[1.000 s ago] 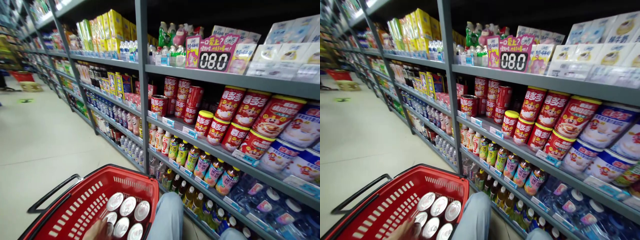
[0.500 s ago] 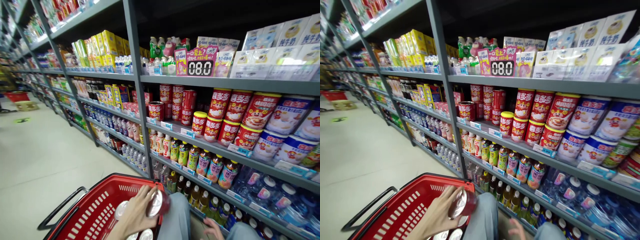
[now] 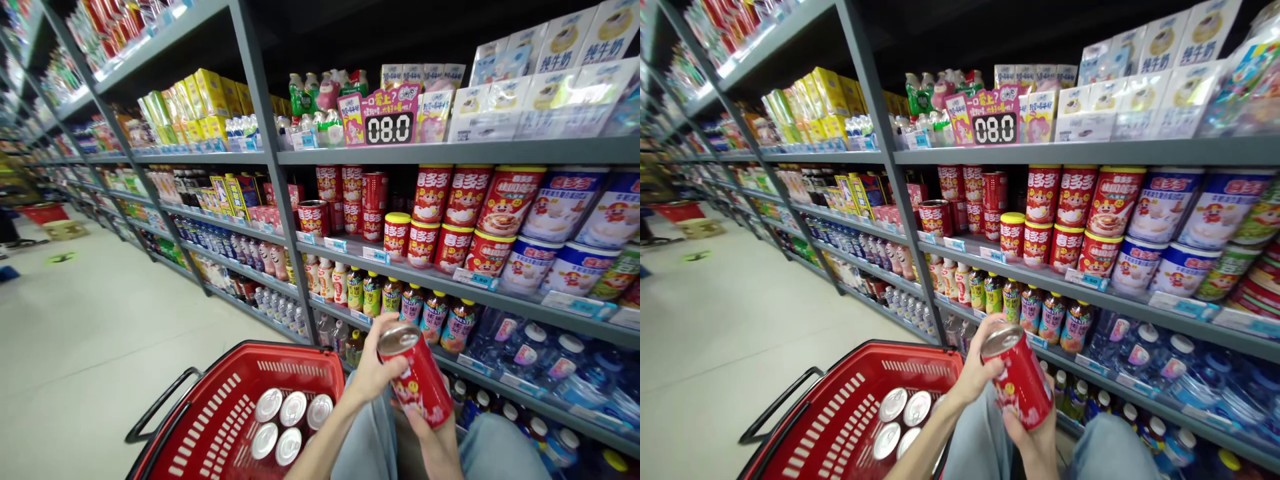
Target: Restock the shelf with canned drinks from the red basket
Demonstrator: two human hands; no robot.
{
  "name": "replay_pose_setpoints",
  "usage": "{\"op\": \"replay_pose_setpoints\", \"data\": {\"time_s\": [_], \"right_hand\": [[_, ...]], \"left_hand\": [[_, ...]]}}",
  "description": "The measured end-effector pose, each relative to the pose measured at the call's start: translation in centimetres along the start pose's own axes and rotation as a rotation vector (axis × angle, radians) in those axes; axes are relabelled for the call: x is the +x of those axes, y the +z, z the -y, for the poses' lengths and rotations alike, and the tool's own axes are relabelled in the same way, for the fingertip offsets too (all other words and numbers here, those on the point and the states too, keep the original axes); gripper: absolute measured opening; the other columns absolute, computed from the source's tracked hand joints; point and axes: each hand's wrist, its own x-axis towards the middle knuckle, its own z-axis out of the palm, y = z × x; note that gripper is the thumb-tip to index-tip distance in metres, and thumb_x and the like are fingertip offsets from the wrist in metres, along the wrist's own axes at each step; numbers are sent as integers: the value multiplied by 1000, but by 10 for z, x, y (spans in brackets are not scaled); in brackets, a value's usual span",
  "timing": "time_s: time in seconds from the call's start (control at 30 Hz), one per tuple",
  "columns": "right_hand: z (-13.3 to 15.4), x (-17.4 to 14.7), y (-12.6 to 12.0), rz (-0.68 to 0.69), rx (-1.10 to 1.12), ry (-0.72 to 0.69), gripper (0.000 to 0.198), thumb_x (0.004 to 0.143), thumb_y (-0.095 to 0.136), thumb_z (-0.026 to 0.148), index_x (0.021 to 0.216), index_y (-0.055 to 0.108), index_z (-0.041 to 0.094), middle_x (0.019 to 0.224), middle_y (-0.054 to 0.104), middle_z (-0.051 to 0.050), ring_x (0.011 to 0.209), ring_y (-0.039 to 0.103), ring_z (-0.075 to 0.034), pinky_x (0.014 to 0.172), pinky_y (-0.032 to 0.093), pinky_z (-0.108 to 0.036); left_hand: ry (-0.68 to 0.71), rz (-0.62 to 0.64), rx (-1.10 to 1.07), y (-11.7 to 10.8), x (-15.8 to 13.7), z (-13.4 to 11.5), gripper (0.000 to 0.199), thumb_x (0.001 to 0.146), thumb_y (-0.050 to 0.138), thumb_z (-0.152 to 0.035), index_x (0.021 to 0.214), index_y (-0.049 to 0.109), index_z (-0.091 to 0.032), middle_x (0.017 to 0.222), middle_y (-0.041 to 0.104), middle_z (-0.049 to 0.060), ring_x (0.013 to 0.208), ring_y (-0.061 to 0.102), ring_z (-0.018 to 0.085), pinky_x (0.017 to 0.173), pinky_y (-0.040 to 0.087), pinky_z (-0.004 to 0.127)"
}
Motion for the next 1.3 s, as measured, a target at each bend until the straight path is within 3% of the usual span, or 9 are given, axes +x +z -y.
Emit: {"op": "replay_pose_setpoints", "data": {"time_s": [0.13,0.33,0.47,0.6,0.7,0.83,0.93,1.07,1.3], "right_hand": [[37,5,37,89,389,349,60,75,78,68,106,70,16,92,75,-11,68,69,-25,60,61,-42],[73,23,57,397,728,708,73,77,66,81,100,71,11,81,69,-8,52,52,-11,43,42,-22],[79,26,57,483,814,779,70,78,67,78,100,68,11,80,66,-5,50,43,-7,41,33,-17],[79,20,62,443,764,727,69,79,67,78,99,69,12,80,67,-5,50,45,-8,41,36,-20],[70,15,65,283,559,559,66,79,70,76,104,65,15,83,68,-5,51,50,-11,44,43,-24],[51,14,66,-86,15,1,73,70,90,49,126,52,21,112,67,-9,85,68,-21,77,60,-37],[40,21,66,-273,-302,-410,87,69,92,39,139,43,21,134,57,-16,116,63,-29,101,54,-51],[34,29,63,-342,-526,-837,79,78,86,26,143,40,22,141,52,-19,130,56,-35,106,49,-64],[27,28,55,-274,-565,-966,75,83,81,15,145,42,32,147,47,-14,135,55,-33,104,52,-64]], "left_hand": [[-152,15,-279,-4,16,4,87,66,81,-71,135,54,-24,110,73,8,94,73,27,85,55,38],[-214,-58,-446,-6,30,-2,77,79,70,-68,140,53,-24,119,73,9,98,73,27,88,58,41],[-217,-97,-458,-7,30,-9,74,81,70,-64,141,52,-25,120,73,8,101,73,27,90,58,42],[-238,-101,-484,-6,29,-12,75,81,68,-64,143,51,-25,119,74,8,99,73,27,89,58,42],[-261,-122,-469,-4,28,-11,74,79,71,-65,137,55,-22,111,74,8,94,73,26,86,57,40],[-212,-137,-413,0,25,-10,72,73,77,-65,128,61,-22,111,74,7,96,71,24,87,54,37],[-169,-145,-384,4,22,-13,70,71,79,-65,124,62,-23,116,73,7,102,69,25,93,52,37],[-152,-137,-350,4,18,-23,72,70,80,-67,125,60,-24,112,73,6,95,68,23,87,53,35],[-207,-7,-147,-15,-8,-35,97,55,99,-37,137,50,-27,129,66,8,108,67,24,96,52,36]]}}
